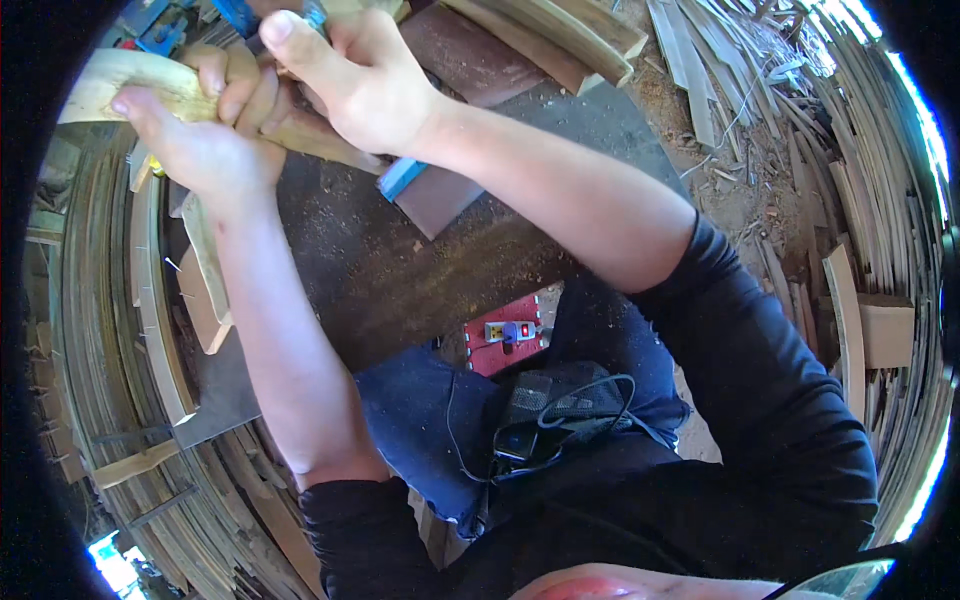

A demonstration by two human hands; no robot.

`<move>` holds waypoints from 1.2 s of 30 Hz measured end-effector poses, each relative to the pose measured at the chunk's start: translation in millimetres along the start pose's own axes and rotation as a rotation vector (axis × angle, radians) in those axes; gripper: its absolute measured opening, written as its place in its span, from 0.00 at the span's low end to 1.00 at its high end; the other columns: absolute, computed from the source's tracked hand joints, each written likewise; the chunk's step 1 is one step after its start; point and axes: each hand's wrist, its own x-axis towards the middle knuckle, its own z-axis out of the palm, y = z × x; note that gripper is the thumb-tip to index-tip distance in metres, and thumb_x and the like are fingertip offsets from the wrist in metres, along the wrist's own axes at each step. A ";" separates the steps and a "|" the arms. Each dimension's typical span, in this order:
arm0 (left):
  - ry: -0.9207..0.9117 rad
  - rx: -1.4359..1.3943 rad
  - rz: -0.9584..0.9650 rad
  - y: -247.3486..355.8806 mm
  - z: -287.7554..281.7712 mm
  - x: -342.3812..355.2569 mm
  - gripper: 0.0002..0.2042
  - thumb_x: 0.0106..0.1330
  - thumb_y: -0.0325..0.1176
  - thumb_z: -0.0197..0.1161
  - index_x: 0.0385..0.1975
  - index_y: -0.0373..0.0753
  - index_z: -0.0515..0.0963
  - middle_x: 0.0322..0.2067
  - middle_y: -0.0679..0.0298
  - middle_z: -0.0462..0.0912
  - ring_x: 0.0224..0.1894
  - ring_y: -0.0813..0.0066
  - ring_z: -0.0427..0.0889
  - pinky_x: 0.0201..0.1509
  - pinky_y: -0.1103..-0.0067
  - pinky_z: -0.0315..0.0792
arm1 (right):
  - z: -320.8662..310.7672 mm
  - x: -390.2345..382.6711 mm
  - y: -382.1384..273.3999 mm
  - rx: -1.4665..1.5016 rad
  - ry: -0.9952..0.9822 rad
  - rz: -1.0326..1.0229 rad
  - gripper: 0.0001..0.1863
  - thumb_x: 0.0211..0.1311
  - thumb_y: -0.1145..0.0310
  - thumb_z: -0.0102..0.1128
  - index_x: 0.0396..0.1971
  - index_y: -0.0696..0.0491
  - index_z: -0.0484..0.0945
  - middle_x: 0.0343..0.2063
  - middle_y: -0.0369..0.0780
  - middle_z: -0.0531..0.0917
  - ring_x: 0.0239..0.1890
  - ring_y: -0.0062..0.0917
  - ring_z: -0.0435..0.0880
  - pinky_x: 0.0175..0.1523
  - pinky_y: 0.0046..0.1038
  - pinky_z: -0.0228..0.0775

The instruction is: The person carves a long, thin piece of wood using a chisel, repeatedly shaving off thin layers to shape the wood. The person holds the wood with one hand and uses the chisel with the other, working on a cluttered workbench in a workshop.

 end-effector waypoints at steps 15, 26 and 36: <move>-0.124 -0.088 -0.019 -3.2 -13.2 0.2 0.38 0.54 0.82 0.38 0.20 0.44 0.63 0.13 0.73 0.55 0.13 0.81 0.47 0.19 0.80 0.46 | 10.6 20.6 6.5 -0.151 0.181 -0.517 0.28 0.68 0.53 0.55 0.13 0.59 0.73 0.09 0.32 0.68 0.17 0.15 0.66 0.21 0.26 0.61; 0.074 -0.027 0.090 -9.4 -32.3 4.8 0.35 0.61 0.76 0.38 0.20 0.45 0.64 0.15 0.74 0.60 0.15 0.80 0.56 0.18 0.82 0.50 | -7.9 -10.7 15.2 -0.407 -0.024 0.186 0.30 0.70 0.47 0.52 0.12 0.53 0.72 0.10 0.28 0.63 0.17 0.14 0.61 0.20 0.26 0.53; -0.097 -0.178 -0.003 -10.3 -11.1 -5.9 0.34 0.64 0.74 0.32 0.21 0.45 0.62 0.12 0.73 0.54 0.10 0.82 0.51 0.13 0.83 0.46 | -16.6 -15.1 2.7 -0.055 0.020 0.327 0.28 0.70 0.44 0.49 0.15 0.47 0.57 0.13 0.27 0.59 0.14 0.11 0.55 0.19 0.18 0.41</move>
